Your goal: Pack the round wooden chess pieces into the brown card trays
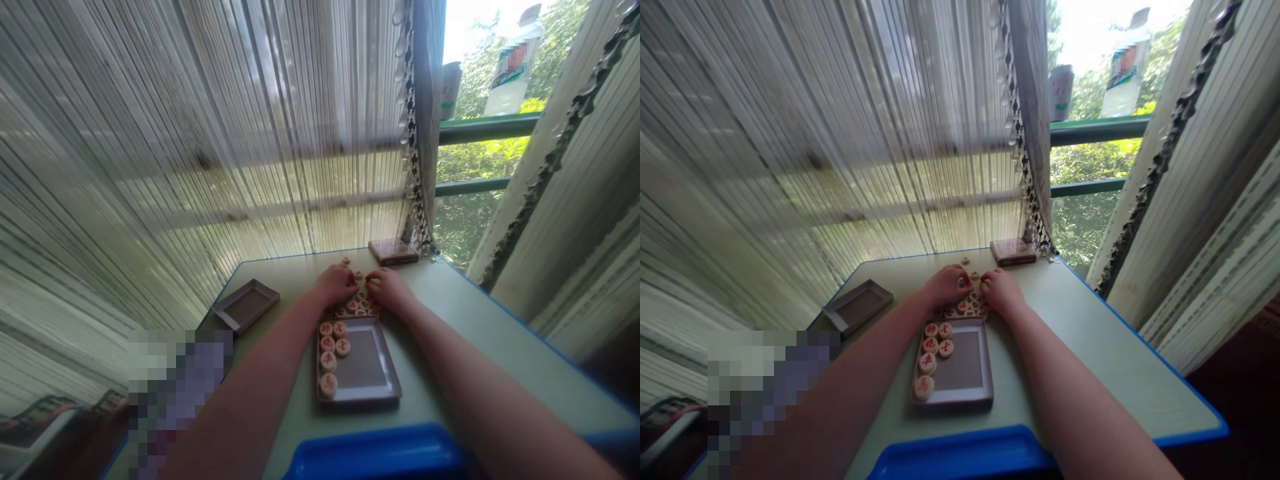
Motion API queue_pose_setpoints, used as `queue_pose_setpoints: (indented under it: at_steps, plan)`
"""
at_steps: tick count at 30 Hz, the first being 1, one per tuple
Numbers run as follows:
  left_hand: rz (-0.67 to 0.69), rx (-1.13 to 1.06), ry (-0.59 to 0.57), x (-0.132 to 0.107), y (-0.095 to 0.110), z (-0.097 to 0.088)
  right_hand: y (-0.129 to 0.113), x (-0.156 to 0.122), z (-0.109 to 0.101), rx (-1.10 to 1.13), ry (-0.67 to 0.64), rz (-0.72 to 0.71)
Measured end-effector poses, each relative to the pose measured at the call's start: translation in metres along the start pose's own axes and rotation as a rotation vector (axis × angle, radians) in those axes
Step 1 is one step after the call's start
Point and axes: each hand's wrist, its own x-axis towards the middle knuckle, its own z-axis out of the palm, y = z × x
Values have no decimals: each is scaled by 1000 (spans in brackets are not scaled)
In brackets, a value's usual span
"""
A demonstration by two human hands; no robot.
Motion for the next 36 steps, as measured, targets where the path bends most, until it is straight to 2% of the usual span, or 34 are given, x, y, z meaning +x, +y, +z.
queue_pose_setpoints:
  at_steps: [3, 7, 11, 15, 20, 24, 29, 33, 36]
  plan:
    - [-96, -81, 57, -1, 1, 1, -1, 0, -1, 32, 39, 11]
    - [-124, -222, 170, -3, 0, 1, -12, -4, -7, 155, 132, -61]
    - [-151, -301, 242, -3, -3, 1, -24, -8, -10, 272, 126, -56]
    - [-175, -373, 276, -4, -5, 0, -25, -9, -6, 304, 116, -19]
    - [-158, -588, 254, -3, -7, 2, -23, -7, -5, 380, 137, -8]
    - [-162, -679, 250, -3, -10, 5, -24, -6, -8, 420, 154, -16]
    - [-165, -823, 195, -12, -14, 8, -25, -7, -7, 465, 143, -28]
    - [-156, -895, 178, -24, -10, 1, -31, -10, -10, 492, 135, -60]
    - [-194, -834, 237, -31, 0, -10, -39, -16, -17, 552, 142, -73]
